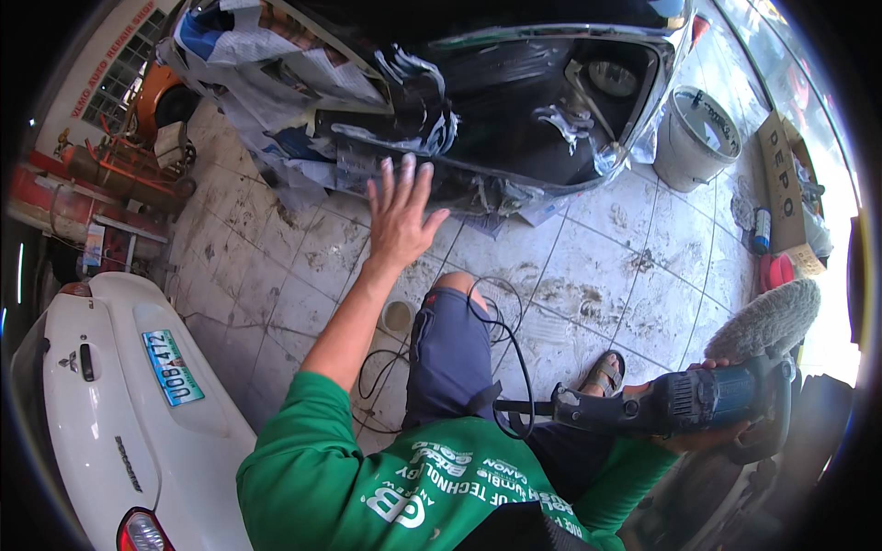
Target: The person walks through a garage, picks up a car bumper, and sits on the floor. They use a rotary polisher with a buffing pad to polish the surface of the bumper, moving the tool across the area repeatedly.
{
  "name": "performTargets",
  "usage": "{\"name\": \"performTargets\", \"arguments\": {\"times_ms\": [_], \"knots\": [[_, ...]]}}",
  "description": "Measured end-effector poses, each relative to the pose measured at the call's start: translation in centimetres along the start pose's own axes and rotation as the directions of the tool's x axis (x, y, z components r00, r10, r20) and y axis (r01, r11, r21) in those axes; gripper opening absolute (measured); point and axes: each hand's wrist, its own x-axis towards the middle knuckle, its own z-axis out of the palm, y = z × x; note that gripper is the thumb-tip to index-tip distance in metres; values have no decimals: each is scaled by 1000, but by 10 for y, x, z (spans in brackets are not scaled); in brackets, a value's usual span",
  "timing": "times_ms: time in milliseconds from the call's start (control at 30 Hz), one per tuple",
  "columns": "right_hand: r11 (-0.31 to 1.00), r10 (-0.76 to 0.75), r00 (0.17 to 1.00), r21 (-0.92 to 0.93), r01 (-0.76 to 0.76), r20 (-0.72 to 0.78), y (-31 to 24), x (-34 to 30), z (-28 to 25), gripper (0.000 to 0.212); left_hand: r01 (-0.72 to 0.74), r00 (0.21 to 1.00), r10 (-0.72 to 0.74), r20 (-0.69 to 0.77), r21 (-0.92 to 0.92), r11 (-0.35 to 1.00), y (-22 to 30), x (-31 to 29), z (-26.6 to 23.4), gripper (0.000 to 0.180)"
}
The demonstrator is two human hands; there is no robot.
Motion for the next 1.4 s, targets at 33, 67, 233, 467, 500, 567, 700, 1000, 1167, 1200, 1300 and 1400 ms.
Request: {"name": "performTargets", "arguments": {"times_ms": [33, 67, 233, 467, 500, 567, 700, 1000, 1167, 1200, 1300, 1400], "knots": [[987, 37, 998, 155, -45, 53, -12, -5, -16, 93, 68, 996, -75, -39, -165, 984, -8, -30, 5, 83], [980, 43, 997, 191, -53, 59, -19, -8, -23, 93, 126, 985, -158, -75, -321, 939, -18, -59, 13, 75], [998, 32, 999, 53, -30, -40, -36, -22, -14, 94, 549, 401, -301, 865, 35, 835, -35, -194, 59, 48], [989, 83, 991, -111, -94, -101, -33, -11, 14, 96, 400, 203, -249, 947, 152, 904, -63, -269, 146, 39], [985, 93, 989, -135, -108, -114, -32, -10, 16, 97, 397, 199, -239, 950, 145, 906, -69, -270, 159, 37], [974, 123, 981, -170, -148, -148, -30, -8, 22, 97, 396, 95, -171, 981, 120, 910, -83, -270, 173, 38], [938, 149, 962, -276, -210, -228, -36, -17, 44, 99, 298, -167, -106, 980, 153, 942, -53, -235, 180, 46], [912, 108, 964, -362, -194, -244, -6, -9, 69, 106, 350, -267, -127, 955, 219, 911, -72, -251, 193, 36], [885, 85, 953, -418, -207, -291, -8, -9, 73, 102, 435, -370, -101, 923, 269, 859, -81, -255, 209, 26], [873, 86, 944, -432, -225, -319, -8, -11, 76, 101, 456, -364, -110, 925, 281, 845, -80, -257, 210, 19], [853, 79, 928, -457, -252, -364, -6, -13, 86, 98, 554, -337, -141, 931, 317, 770, -86, -269, 216, 15], [864, 100, 940, -440, -245, -327, -4, -14, 87, 95, 607, -175, -226, 958, 286, 741, -91, -293, 214, 17]]}}
